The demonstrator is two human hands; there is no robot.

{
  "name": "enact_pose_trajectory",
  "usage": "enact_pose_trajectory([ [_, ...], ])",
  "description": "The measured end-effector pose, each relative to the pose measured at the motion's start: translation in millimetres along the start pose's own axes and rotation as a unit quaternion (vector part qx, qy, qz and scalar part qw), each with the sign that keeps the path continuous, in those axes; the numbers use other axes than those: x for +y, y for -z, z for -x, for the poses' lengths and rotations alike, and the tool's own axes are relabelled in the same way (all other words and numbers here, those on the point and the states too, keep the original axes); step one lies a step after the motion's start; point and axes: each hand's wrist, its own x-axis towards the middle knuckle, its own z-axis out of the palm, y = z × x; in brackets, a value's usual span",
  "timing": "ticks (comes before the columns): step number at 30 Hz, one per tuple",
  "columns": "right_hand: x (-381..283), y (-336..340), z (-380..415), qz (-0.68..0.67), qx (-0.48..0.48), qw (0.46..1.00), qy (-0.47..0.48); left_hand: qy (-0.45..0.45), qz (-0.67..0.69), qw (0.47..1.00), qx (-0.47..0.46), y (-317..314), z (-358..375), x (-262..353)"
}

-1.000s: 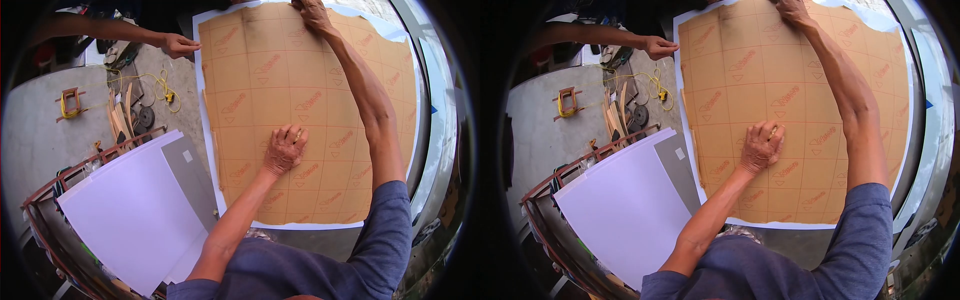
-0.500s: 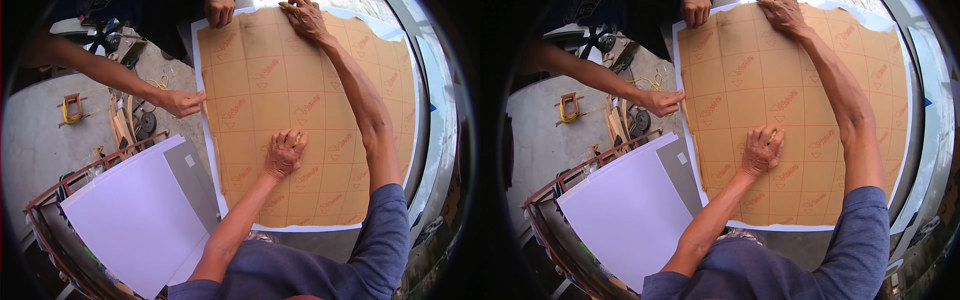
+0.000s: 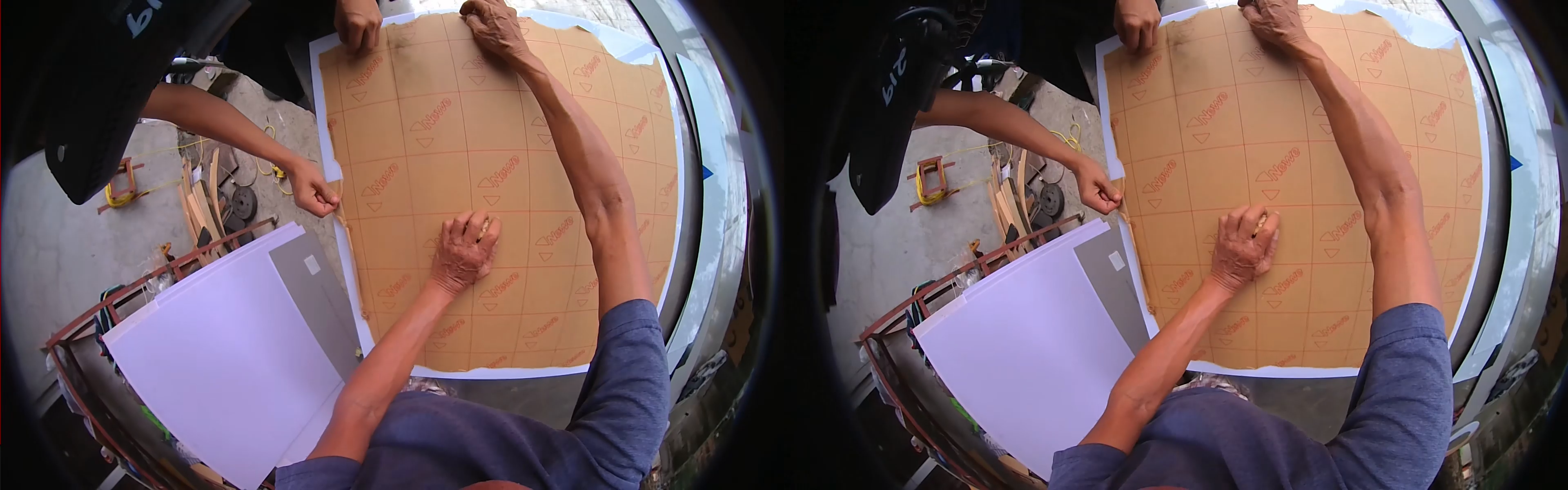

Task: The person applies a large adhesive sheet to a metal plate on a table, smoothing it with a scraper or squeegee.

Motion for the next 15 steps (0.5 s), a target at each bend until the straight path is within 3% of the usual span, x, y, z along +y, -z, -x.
enact_pose_trajectory([
  [2,-2.4,-0.5,-0.2,-0.060,0.033,0.997,-0.031,0.001,0.001,1.000,0.002,-0.7,0.1,-0.6],
  [8,-22.6,7.8,17.5,0.139,0.023,0.982,0.122,0.002,0.007,1.000,0.005,-1.2,0.0,-0.1],
  [15,-18.1,11.3,16.3,0.126,-0.050,0.985,0.103,0.001,0.014,1.000,0.008,-1.5,-1.1,-0.5],
])
